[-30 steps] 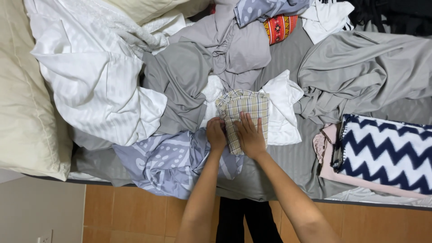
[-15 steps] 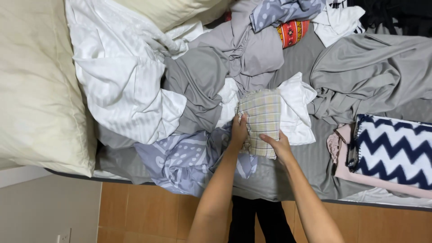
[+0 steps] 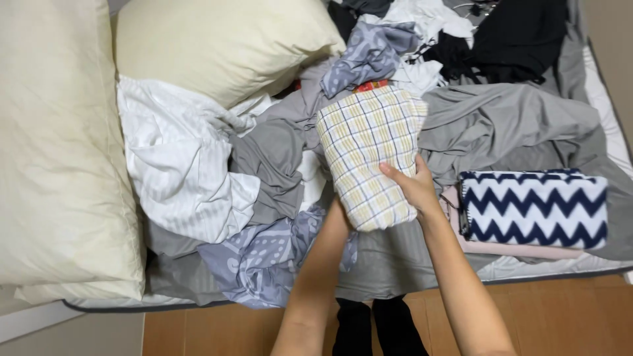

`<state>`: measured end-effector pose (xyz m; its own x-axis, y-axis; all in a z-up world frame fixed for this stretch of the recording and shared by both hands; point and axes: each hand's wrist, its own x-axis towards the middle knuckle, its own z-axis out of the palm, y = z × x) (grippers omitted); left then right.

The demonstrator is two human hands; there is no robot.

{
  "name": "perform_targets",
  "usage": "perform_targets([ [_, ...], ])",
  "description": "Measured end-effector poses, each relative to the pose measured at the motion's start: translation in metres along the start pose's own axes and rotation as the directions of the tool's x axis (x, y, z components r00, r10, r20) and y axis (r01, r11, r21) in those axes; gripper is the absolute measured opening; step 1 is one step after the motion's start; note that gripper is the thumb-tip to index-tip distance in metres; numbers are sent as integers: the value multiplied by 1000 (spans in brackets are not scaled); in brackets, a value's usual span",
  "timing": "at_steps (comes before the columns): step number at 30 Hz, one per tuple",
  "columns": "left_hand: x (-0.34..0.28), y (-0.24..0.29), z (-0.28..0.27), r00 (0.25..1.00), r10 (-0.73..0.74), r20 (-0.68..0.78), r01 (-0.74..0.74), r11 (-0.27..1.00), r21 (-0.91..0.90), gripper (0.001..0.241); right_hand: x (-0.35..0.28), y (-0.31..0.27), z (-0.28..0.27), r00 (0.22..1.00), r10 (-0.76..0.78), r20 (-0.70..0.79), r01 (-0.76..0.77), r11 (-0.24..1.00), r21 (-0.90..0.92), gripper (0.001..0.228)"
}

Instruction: The person folds a blue and white chevron-patterned cloth, a plaid shirt, and a white striped cloth on a bed. The person places each folded item into a stack on the right side of the bed.

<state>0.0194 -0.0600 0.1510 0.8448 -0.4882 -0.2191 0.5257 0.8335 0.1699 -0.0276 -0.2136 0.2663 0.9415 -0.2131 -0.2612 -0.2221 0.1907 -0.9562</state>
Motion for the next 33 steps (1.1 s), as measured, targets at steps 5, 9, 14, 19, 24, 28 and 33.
perform_targets([
  [5,10,6,12,997,31,-75,-12,968,250,76,9,-12,-39,978,-207,32,210,966,-151,51],
  [9,1,-1,59,993,73,-91,-2,795,607,65,7,11,-66,955,-278,104,296,908,-298,30],
  [14,1,-26,68,984,147,-101,-56,790,610,47,-13,-1,-79,864,-489,-117,426,835,-348,21],
  [19,4,-45,64,936,330,-124,-162,714,681,30,-14,2,-113,931,-346,-119,309,918,-250,38],
  [24,-1,-45,72,941,327,-90,-168,681,713,23,-4,-36,-115,928,53,368,-154,955,252,81],
  [28,-4,-44,78,938,334,-96,-173,687,706,21,-5,-42,-112,893,-1,451,-290,764,576,83],
  [33,-3,-33,79,940,292,-179,-138,800,584,22,0,-42,-143,903,-70,424,-119,907,404,82],
])
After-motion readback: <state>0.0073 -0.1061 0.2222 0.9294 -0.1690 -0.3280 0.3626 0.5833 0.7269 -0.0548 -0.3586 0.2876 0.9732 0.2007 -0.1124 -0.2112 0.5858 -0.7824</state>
